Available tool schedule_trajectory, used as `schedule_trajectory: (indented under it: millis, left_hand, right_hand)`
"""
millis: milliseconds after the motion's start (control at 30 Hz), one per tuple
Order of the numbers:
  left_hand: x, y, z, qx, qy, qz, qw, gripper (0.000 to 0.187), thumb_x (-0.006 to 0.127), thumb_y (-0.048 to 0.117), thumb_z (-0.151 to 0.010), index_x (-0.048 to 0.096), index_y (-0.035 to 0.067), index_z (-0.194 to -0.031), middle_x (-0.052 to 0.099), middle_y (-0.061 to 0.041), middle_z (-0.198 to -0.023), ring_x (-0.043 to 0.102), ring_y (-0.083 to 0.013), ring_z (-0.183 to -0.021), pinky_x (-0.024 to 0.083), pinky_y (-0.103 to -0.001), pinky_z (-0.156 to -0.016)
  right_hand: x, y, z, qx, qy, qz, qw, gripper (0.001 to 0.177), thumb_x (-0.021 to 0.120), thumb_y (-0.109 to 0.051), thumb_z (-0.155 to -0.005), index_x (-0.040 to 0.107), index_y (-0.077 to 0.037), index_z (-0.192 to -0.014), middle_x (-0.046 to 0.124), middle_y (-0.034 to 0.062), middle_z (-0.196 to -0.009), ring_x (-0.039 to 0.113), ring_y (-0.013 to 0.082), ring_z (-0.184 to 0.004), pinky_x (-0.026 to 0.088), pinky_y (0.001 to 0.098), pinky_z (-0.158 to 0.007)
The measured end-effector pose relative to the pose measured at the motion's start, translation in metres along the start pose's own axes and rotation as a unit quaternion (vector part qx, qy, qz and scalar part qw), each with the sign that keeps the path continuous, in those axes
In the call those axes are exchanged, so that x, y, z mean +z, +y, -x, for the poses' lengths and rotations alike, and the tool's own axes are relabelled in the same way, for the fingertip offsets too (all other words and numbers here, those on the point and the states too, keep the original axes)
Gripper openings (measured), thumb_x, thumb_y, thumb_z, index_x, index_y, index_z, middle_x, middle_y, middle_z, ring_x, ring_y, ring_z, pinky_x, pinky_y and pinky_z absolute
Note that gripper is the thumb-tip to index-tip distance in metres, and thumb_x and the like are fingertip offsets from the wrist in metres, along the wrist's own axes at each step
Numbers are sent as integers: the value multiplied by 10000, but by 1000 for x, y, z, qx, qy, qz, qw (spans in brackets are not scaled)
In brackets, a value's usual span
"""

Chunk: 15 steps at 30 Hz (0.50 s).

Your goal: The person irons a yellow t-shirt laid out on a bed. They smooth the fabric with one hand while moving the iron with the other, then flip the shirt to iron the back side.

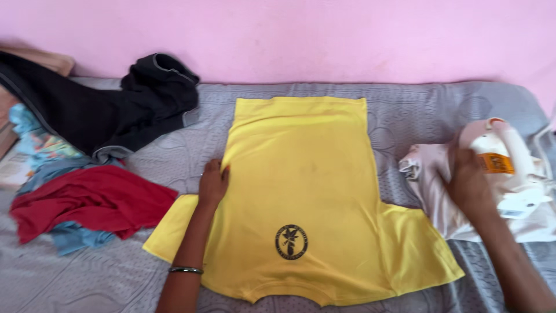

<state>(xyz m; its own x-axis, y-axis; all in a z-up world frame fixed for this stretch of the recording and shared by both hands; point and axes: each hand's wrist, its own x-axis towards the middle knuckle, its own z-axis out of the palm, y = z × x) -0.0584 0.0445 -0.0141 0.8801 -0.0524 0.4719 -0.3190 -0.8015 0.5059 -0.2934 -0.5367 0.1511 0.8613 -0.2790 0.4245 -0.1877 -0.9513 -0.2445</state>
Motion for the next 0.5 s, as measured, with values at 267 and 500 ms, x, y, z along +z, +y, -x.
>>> schedule_trajectory:
  millis: [267,500]
  left_hand:
    - [-138,-5,61,16,-163,-146,976,529,626,419,-967,535,85,-1366,552,-206,-1305,578,-439,-1153,442,-577,-967]
    - [-174,-11,118,129,-188,-91,969,820,744,512,-803,425,157,-1469,347,-237,-1520,330,-476,-1383,270,-639,-1104]
  right_hand:
    - [35,-55,98,-110,-285,-94,948,764,783,-384,-796,483,-148,-1457,536,173,-1388,586,325,-1201,493,404,-1032]
    - [35,-38,123,-250,-333,-46,908,1037,918,-435,-676,397,-181,-1536,434,167,-1536,418,366,-1387,379,457,-1112]
